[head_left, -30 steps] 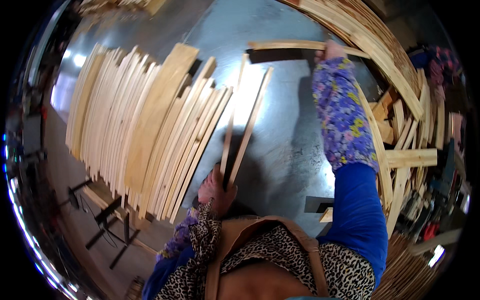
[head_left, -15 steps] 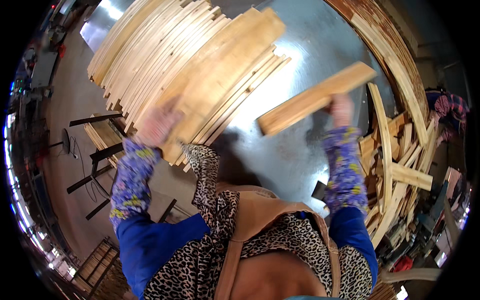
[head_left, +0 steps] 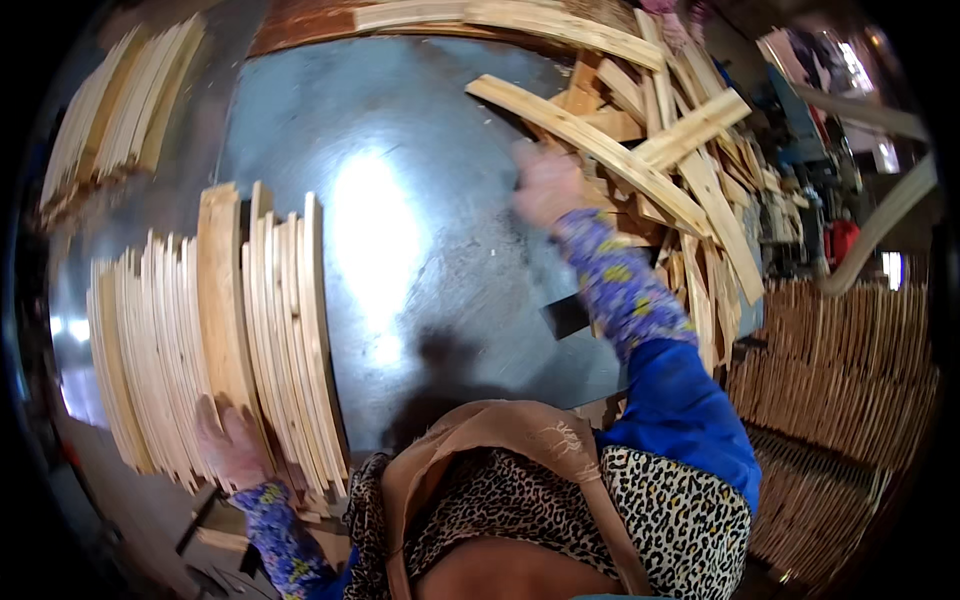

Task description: The person repeatedly picks up thin wooden planks from a large pile on a metal table and stacks them into a neat pile. The person handles the planks one at a time or in small groups, aligning them as they build the stack.

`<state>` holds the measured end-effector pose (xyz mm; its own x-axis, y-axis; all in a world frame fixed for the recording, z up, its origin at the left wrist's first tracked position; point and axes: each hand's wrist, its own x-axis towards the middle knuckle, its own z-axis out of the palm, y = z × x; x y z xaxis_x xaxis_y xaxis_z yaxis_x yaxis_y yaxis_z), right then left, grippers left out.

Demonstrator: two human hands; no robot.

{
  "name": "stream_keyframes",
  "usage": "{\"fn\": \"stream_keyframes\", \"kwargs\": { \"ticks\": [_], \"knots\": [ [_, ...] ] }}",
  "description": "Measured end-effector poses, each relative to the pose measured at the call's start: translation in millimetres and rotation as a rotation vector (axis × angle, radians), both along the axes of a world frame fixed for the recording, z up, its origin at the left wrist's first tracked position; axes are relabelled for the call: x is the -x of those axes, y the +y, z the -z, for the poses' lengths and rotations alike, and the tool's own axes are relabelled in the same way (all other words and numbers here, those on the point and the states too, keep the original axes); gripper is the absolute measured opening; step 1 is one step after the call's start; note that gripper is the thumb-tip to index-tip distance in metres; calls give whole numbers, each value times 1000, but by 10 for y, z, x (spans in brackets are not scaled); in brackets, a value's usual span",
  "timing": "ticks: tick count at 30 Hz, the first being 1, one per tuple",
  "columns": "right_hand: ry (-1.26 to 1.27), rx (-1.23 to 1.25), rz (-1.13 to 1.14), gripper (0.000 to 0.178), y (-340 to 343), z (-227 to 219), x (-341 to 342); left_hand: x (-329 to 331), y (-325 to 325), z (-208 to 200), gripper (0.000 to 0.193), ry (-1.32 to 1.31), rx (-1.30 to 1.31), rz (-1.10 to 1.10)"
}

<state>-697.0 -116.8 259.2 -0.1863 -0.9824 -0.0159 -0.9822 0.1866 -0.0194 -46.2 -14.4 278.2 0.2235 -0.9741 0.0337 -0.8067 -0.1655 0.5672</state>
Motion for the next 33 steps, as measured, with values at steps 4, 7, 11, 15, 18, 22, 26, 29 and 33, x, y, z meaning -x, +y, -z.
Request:
{"fn": "stream_keyframes", "kwargs": {
  "ticks": [4, 7, 11, 15, 18, 22, 26, 29, 33],
  "knots": [
    [347, -182, 372, 53, 391, -415, 1441, 1287, -116, 107, 56, 306, -95, 109],
    [95, -414, 431, 34, 418, -725, 1471, 2704, -181, 339, 62, 605, -361, 223],
    [-204, -537, 177, 38, 378, -729, 839, 4369, -210, 706, 69, 1322, -738, 365],
    [-615, -143, 422, 50, 371, -155, 817, 4561, -366, 660, 61, 1599, -989, 72],
    [-614, 72, 814, 70, 20, 256, 1465, 4044, -473, 536, 55, 1114, -960, 369],
    [-679, 125, 1162, 63, -570, 672, 1923, 3146, 145, 527, 41, 650, -569, 280],
    [-1305, 348, 1055, 58, -775, 738, 1871, 2151, 1043, 618, 45, -409, 78, 360],
    [-1754, 383, 1013, 55, -546, 582, 1672, 1585, 1349, 552, 42, -630, 56, 120],
    [-2035, 309, 883, 50, 285, 241, 1350, 1546, 1208, 409, 59, -568, 47, 158]
  ]
}}
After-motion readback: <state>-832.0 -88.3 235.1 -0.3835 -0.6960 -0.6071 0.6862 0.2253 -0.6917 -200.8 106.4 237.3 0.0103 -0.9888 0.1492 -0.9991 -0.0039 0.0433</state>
